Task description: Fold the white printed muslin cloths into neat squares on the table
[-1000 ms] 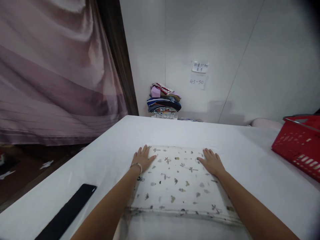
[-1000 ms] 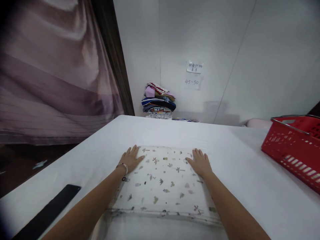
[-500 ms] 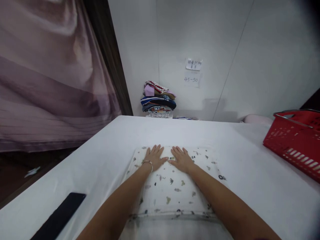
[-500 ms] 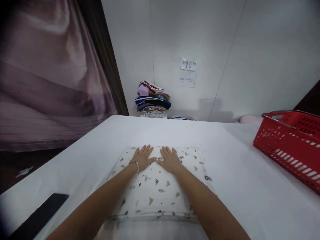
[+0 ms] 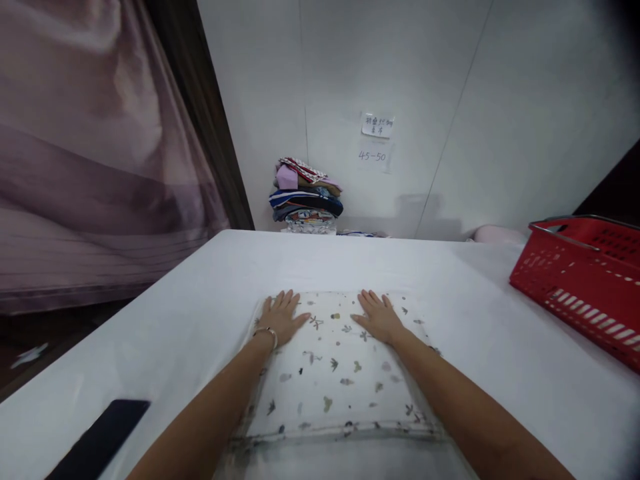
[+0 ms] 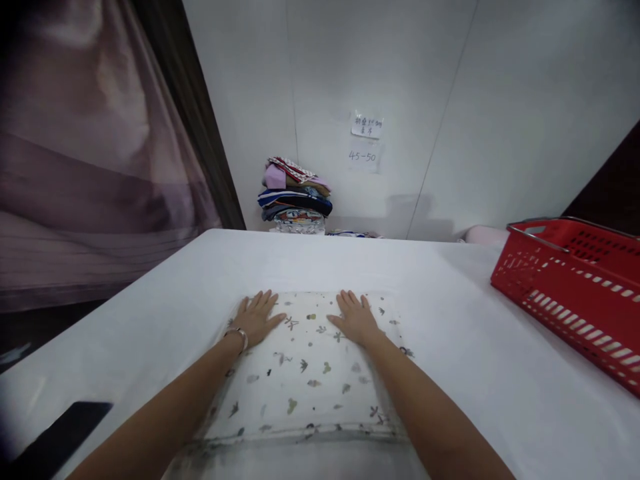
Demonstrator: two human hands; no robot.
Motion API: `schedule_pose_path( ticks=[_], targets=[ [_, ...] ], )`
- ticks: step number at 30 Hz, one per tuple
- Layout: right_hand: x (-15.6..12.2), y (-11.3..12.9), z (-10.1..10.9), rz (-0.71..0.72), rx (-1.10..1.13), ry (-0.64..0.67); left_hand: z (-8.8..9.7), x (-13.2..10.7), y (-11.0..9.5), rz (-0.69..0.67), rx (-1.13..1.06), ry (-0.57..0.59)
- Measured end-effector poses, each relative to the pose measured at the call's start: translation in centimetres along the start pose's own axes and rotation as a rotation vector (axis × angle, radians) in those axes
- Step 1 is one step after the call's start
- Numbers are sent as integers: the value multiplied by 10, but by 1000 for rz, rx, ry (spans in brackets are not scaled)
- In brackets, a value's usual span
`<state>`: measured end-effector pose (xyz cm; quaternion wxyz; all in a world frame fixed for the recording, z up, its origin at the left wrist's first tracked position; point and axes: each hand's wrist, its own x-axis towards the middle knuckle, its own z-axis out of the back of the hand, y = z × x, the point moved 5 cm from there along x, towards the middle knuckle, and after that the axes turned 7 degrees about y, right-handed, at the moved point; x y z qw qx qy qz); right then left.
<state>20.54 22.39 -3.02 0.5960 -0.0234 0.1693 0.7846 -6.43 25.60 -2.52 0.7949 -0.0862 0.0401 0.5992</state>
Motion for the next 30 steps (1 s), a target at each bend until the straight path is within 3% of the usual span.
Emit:
schedule_pose_path(
  ticks=[6, 8, 11, 13, 16, 20, 24, 27, 30],
  targets=[
    [-8, -3, 10, -3, 35, 5, 7, 1, -4, 19, -1, 30],
    [-21, -17, 14, -73, -4, -71, 15, -3, -2, 38, -22, 28],
    [-46, -46, 7, -205, -52, -145, 23, -15, 6, 44, 13, -77],
    [-57, -61, -2, -256, -39, -131, 18, -22, 14, 49, 47, -97],
    [-61, -67, -7, -268, 12, -108, 6, -27, 23, 73, 39, -29],
    [-65, -69, 10, -223, 374, -153, 11, -27, 22, 97, 11, 26],
    [-102, -98, 24, -329, 718, -321, 27, -42, 19, 159, -11, -19],
    [-140, -121, 14, -410, 941, -364, 21, -65, 6, 55, 27, -54],
    [-168, -127, -3, -448, 1115, -327, 2, -94, -24, -147, 32, -44]
  ],
)
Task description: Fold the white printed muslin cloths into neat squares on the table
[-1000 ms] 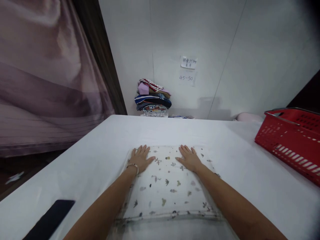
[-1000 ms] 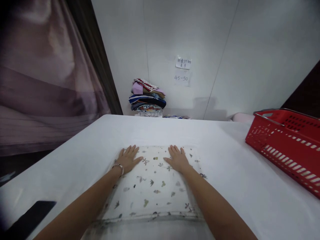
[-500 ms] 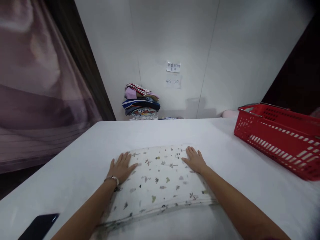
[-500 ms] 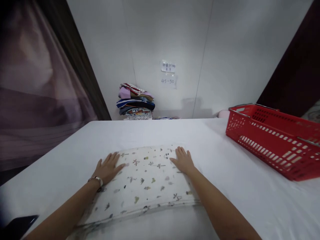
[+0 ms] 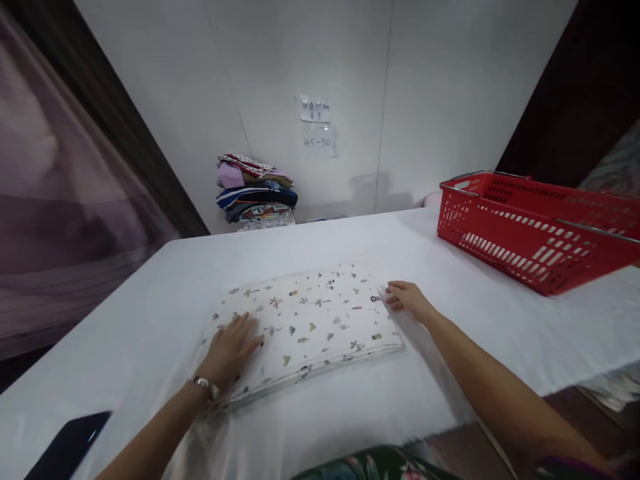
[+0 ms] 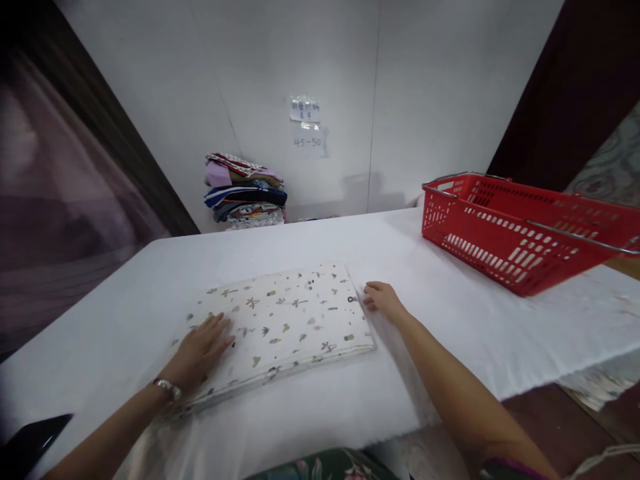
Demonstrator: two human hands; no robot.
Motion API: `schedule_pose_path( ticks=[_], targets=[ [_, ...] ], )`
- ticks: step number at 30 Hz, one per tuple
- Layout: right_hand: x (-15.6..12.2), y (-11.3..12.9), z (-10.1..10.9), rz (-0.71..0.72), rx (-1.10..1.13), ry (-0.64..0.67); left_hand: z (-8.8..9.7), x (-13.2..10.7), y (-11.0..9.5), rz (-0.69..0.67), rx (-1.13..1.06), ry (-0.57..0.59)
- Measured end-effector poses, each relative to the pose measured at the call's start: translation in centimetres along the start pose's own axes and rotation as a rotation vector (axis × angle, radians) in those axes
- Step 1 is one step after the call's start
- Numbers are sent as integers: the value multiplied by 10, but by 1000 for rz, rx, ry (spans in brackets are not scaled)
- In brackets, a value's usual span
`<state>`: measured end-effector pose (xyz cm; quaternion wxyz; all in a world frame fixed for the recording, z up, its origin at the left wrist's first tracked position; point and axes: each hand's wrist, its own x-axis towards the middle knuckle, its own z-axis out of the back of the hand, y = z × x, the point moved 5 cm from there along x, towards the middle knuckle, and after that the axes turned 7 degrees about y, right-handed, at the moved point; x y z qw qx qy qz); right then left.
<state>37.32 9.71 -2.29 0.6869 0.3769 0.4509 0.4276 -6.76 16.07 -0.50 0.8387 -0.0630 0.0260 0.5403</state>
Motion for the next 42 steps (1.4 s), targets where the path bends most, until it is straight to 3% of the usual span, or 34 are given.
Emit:
schedule_pose_path(
  ticks=[4, 9, 16, 19, 24, 32, 37, 42],
  targets=[
    [-19, -11, -10, -50, 122, 94, -12, -29, -62, -259, -8, -70],
    [-29, -12, -20, -51, 170, 181, -7, -43, -142, -524, -31, -168],
    [-32, -15, -16, -14, 214, 188, -4, -30, -264, -603, -157, -121],
    [-37, -16, -13, -7, 240, 209, -6, -17, -297, -561, -125, -129],
    [-46, -18, -9, -14, 180, 320, -11, 6, -306, -471, -204, -144],
    [-55, -21, -11, -94, 103, 469, -16, 24, -281, -116, -764, -84],
    [-63, -15, -16, -39, 78, 555, -22, 23, -278, -126, -893, -96],
    [-66, -13, -14, 15, 110, 576, -15, 11, -284, -242, -786, -180]
  ],
)
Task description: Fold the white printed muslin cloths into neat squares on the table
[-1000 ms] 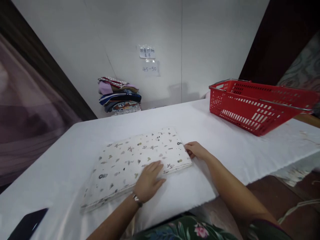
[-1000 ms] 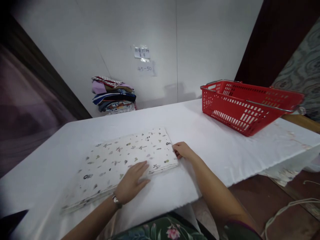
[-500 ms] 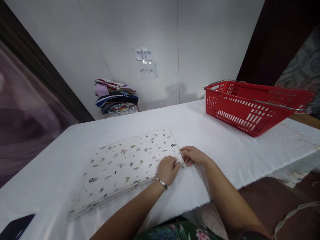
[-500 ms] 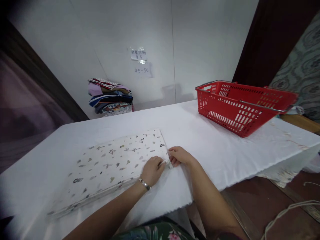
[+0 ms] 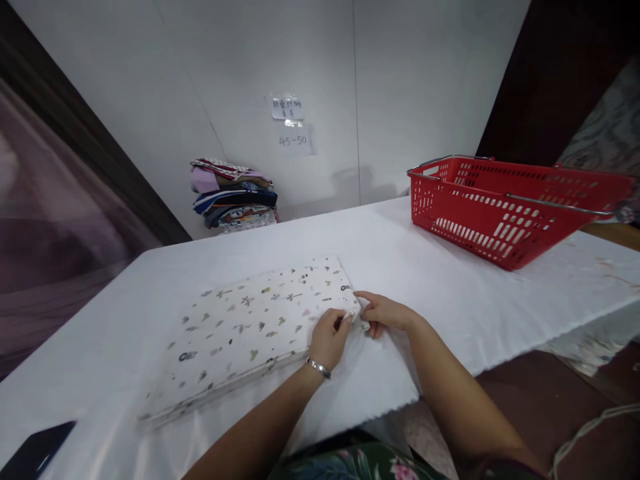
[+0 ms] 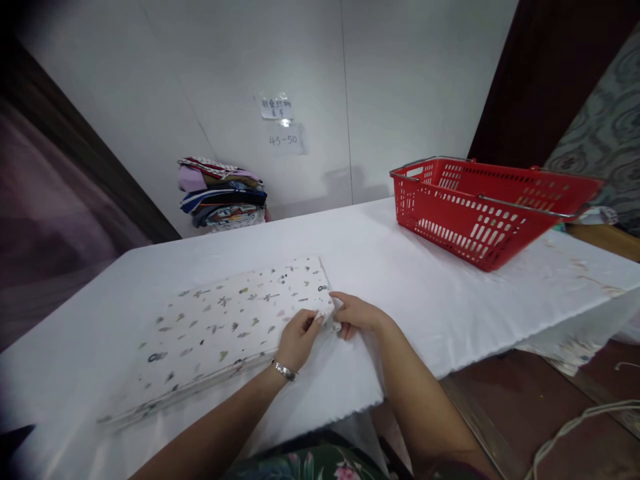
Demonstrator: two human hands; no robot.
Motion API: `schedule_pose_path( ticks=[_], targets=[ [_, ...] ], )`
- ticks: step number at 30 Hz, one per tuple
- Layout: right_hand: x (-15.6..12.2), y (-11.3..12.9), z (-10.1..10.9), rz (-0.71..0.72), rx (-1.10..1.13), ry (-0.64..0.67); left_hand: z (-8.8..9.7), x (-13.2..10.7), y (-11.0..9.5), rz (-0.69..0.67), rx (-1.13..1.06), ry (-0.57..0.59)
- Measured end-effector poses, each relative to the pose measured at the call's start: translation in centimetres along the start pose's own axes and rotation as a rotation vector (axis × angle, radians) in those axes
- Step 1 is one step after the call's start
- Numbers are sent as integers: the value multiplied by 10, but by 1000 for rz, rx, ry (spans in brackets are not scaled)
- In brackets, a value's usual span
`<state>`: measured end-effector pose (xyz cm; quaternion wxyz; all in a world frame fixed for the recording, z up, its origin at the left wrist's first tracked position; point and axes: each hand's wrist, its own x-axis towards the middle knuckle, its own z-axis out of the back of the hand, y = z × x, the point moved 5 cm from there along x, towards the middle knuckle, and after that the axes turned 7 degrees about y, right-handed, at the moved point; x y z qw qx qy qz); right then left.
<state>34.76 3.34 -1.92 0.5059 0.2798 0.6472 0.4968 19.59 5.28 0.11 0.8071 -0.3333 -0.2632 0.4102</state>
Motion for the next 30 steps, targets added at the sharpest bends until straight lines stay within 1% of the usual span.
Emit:
schedule_pose_path(
  ticks=[4, 6, 9, 13, 16, 18, 20, 24, 27, 30],
  targets=[
    [0, 2, 0, 47, 38, 45, -4, -10, -18, -209, 208, 75],
    [0, 2, 0, 41, 59, 49, -6, -13, -22, -254, 277, 98],
    [-1, 4, 0, 51, 80, 40, -2, -12, -21, -230, 277, 87],
    [-1, 5, 1, 71, 97, 29, 5, -8, -22, -193, 222, 27],
    [1, 3, 0, 84, 111, 41, -2, -10, -27, -231, 314, 73],
    [2, 1, -1, 65, 102, 47, -9, -12, -28, -243, 384, 108],
    [2, -1, -2, 47, 89, 56, -12, -14, -27, -238, 411, 114],
    [-1, 3, -3, 79, 85, 100, -13, -14, -25, -227, 415, 117],
    [-2, 3, -4, 62, 76, 129, -13, -14, -24, -232, 430, 122],
    [0, 1, -5, 38, 49, 103, -15, -14, -24, -245, 454, 134]
  ],
)
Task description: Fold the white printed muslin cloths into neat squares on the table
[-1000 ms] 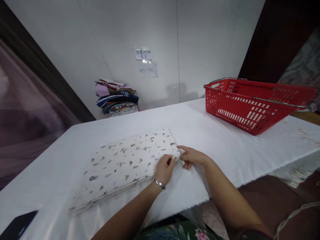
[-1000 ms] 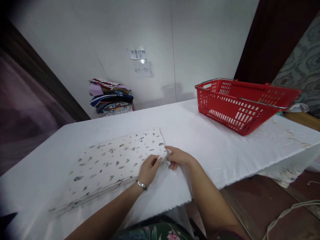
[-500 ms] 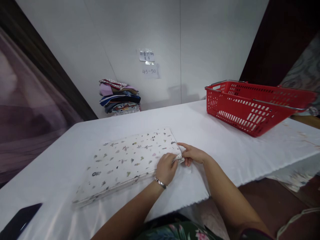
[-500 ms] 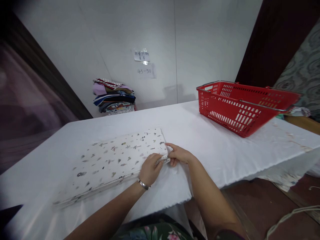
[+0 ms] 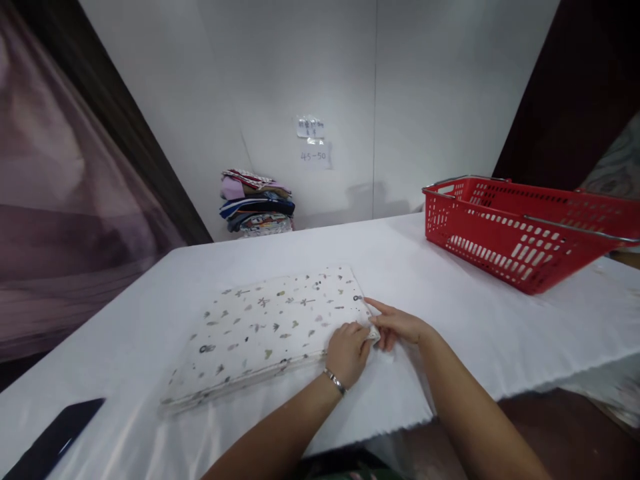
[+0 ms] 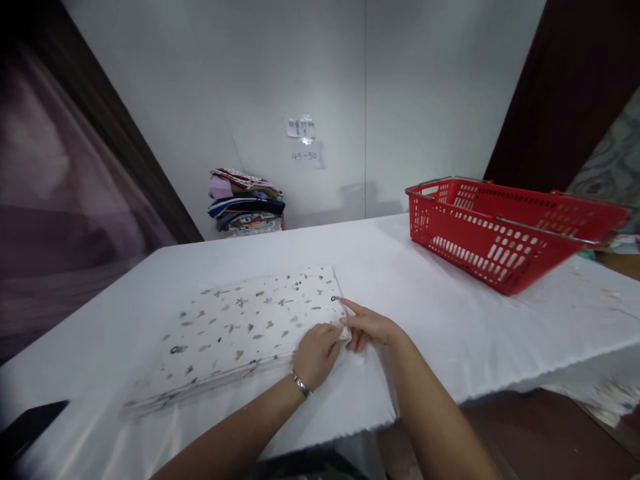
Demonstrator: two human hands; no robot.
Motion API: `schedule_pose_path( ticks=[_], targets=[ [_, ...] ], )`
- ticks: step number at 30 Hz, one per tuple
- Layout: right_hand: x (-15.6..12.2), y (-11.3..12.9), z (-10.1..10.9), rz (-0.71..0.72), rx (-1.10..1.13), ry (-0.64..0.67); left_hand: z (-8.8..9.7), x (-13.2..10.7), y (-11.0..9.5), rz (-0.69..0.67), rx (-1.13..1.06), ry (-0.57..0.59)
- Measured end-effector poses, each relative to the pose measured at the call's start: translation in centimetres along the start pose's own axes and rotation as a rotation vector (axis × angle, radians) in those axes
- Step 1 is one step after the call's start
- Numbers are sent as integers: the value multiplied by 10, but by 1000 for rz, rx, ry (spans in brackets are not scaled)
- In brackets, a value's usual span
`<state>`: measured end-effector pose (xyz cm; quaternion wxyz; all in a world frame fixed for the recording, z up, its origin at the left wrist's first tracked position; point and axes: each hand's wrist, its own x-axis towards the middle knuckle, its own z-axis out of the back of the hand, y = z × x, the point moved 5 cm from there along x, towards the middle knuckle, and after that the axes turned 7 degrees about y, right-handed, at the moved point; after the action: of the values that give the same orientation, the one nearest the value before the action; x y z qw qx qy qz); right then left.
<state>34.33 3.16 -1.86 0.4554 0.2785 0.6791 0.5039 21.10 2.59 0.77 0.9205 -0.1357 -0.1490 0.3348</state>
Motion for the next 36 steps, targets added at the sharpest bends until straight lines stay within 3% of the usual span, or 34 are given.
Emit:
schedule_pose_path(
  ticks=[5, 8, 14, 18, 24, 30, 36],
  targets=[
    [4, -4, 2, -7, -42, -89, 2, -5, 3, -22, 19, 30],
    [4, -5, 2, -12, -39, -89, 11, -20, 16, -18, 44, 48],
    [1, -6, 0, -47, -85, -95, 46, -81, 69, 87, 94, 2],
    [-2, -5, -2, -77, -89, -118, 73, -127, 103, 144, 148, -87],
    [-4, -10, 1, -110, -129, -146, 103, -185, 146, 295, 218, -166],
    [-3, -15, 4, -151, -173, -169, 117, -219, 170, 422, 289, -163],
    [-7, -13, -1, -210, -267, -204, 126, -240, 189, 464, 323, -180]
  ],
)
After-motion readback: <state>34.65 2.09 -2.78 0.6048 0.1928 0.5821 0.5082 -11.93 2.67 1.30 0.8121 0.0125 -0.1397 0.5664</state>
